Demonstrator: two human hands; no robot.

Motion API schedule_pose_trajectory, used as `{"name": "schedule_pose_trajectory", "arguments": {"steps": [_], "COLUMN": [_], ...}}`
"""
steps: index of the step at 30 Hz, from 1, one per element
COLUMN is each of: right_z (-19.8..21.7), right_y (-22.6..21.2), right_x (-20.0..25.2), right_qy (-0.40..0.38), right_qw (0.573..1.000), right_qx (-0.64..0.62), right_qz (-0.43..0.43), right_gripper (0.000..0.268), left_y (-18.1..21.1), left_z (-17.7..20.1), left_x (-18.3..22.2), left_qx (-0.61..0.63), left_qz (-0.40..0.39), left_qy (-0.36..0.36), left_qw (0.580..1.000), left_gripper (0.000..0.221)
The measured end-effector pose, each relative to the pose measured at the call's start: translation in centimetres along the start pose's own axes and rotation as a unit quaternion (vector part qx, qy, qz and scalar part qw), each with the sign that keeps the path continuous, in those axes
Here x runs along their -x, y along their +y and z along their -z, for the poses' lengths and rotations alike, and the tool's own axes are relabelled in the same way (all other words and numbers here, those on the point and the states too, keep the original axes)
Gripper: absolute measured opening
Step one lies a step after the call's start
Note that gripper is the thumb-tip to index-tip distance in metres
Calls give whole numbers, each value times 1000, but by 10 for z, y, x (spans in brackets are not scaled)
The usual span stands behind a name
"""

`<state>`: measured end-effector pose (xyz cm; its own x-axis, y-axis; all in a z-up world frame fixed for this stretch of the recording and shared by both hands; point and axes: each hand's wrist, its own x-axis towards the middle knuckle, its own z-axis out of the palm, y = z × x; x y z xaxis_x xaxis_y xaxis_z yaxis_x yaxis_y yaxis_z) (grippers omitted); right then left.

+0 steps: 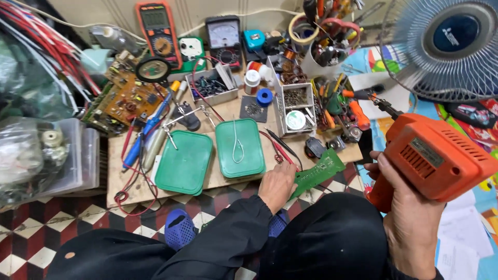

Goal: Testing and repairing a printed circuit board using a multimeter and a heat gun

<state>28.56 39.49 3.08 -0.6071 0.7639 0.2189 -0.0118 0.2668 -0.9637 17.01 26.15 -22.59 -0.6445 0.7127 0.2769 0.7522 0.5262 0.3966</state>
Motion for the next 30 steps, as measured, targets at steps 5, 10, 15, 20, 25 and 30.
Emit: {"name": "schedule_pose_trajectory", "arguments": {"steps": [5, 10, 15, 20, 25, 30], "right_z": [8, 15, 16, 9, -24, -62], "right_y": [-2, -2, -4, 9, -1, -10], "right_x": [-1, -4, -3, -3, -6, -20], "right_qy": [32, 58, 83, 72, 42, -13], "right_qw": [998, 993, 979, 992, 999, 934], "right_qx": [2, -13, -66, -56, -5, 141], "right_qz": [-62, -98, -175, -89, 21, 330], "right_gripper": [78, 68, 41, 49, 48, 95], "left_y": [9, 5, 9, 2, -35, -65], "left_z": [-41, -59, 9, 160, 275, 348], "left_x": [-11, -17, -16, -33, -43, -32], "left_qx": [-14, -33, 166, 245, 301, 484], "left_qz": [-9, 1, 67, 160, 171, 206], "left_qy": [0, -30, -64, -6, 33, -5], "left_qw": [1000, 999, 982, 956, 938, 850], "left_gripper": [47, 26, 19, 14, 18, 21]}}
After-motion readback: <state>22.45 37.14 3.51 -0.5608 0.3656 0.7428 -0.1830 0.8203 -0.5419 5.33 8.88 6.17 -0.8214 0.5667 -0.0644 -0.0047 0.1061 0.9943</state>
